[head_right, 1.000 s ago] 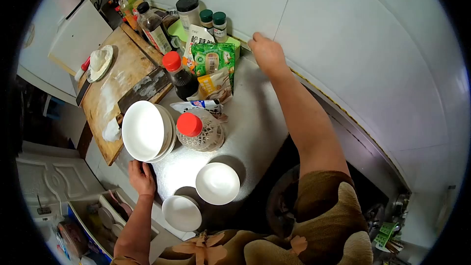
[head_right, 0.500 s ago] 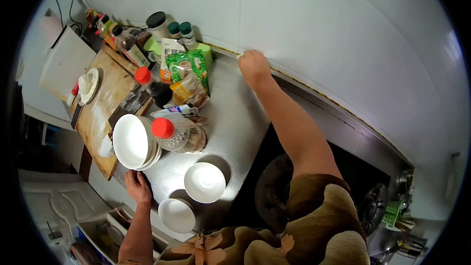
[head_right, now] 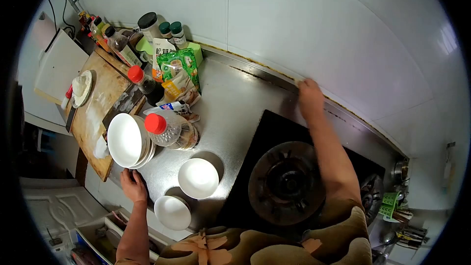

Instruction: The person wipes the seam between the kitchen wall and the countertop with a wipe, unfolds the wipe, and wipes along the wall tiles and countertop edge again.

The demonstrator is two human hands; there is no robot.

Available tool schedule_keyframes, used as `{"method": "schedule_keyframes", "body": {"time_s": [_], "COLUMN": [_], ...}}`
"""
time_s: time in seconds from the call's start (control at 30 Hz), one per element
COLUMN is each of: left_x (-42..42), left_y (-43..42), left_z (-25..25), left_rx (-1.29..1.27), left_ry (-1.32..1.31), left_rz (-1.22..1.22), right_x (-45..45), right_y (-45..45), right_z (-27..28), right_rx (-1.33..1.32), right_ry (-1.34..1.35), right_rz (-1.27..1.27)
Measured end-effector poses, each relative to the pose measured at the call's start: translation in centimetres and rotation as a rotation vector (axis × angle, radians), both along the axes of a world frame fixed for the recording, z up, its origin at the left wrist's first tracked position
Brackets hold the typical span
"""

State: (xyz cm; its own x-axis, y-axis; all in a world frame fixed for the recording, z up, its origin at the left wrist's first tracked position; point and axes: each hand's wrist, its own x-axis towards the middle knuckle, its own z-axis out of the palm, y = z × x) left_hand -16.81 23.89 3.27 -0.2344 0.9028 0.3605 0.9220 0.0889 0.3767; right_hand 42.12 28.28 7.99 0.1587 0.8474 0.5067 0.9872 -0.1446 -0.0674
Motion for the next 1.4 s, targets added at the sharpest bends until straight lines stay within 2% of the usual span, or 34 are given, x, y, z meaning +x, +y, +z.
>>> {"method": "schedule_keyframes", "body": {"time_s": [0.23,0.4,0.47,0.53,0.6,0.63,0.73,0.8,0.83,0.87,0.97,1.03,1.07,1.1,1.13,1.17,1.2,1.23,1.3,1.37,1.4], "left_x": [-0.8,-0.6,-1.0,-0.9,-0.3,-0.7,-0.8,-0.9,-0.7,-0.7,-0.2,-0.6,-0.9,-1.0,-0.9,-1.0,-1.0,-1.0,-1.4,-1.3,-1.3], "left_y": [0.1,0.0,-0.2,0.0,-0.2,-0.2,-0.3,-0.2,0.0,0.0,-0.2,-0.1,-0.1,0.0,-0.1,-0.1,0.0,0.0,0.0,-0.1,0.0], "left_z": [-0.5,-0.2,-0.5,-0.8,-0.3,-0.5,-0.9,-1.2,-1.2,-1.0,-0.4,-0.5,-1.1,-1.5,-0.8,-1.0,-1.3,-1.7,-1.7,-1.3,-1.2], "left_rx": [-0.034,-0.016,0.0,0.043,0.018,-0.045,-0.007,0.012,0.013,0.006,-0.042,-0.068,-0.002,0.059,-0.059,-0.066,-0.001,0.062,0.018,-0.018,-0.019], "left_ry": [-0.026,-0.073,-0.084,-0.069,-0.191,-0.223,-0.216,-0.169,-0.173,-0.157,-0.132,-0.121,-0.103,-0.083,-0.15,-0.15,-0.11,-0.072,-0.113,-0.122,-0.119], "left_rz": [0.002,-0.058,-0.079,-0.108,-0.012,0.0,-0.042,-0.021,-0.028,-0.02,0.008,0.033,0.003,-0.035,-0.008,-0.013,-0.024,-0.036,-0.027,-0.031,-0.04], "right_x": [-11.4,-15.9,-14.5,-12.3,-8.2,-6.0,0.9,4.5,6.9,8.6,9.0,6.6,5.0,3.6,1.9,0.0,-1.8,-3.2,-7.0,-10.2,-11.3], "right_y": [15.3,20.7,18.7,15.1,10.8,8.3,-0.3,-5.9,-8.5,-9.8,-10.4,-7.5,-6.0,-4.2,-1.7,0.6,3.1,5.5,9.9,13.1,14.0], "right_z": [-1.6,-1.6,-0.9,0.3,-0.3,-0.3,0.6,1.7,1.1,0.4,0.2,-0.3,-0.5,-0.6,-0.8,-0.7,-0.9,-1.3,-1.6,-1.1,-0.4], "right_rx": [0.173,0.122,0.1,0.076,0.102,0.091,0.135,-0.135,-0.071,-0.007,-0.052,-0.028,-0.009,0.06,0.126,0.146,0.205,0.123,0.164,0.211,0.074], "right_ry": [-0.054,-0.163,-0.188,-0.07,-0.073,-0.122,-0.181,-0.158,-0.151,-0.143,-0.083,-0.046,-0.013,0.025,0.068,0.035,0.052,0.015,0.051,-0.002,-0.038], "right_rz": [0.27,0.237,0.207,0.256,0.183,0.143,0.092,-0.149,-0.175,-0.195,-0.25,-0.22,-0.21,-0.136,-0.06,0.018,0.066,0.082,0.191,0.198,0.141]}}
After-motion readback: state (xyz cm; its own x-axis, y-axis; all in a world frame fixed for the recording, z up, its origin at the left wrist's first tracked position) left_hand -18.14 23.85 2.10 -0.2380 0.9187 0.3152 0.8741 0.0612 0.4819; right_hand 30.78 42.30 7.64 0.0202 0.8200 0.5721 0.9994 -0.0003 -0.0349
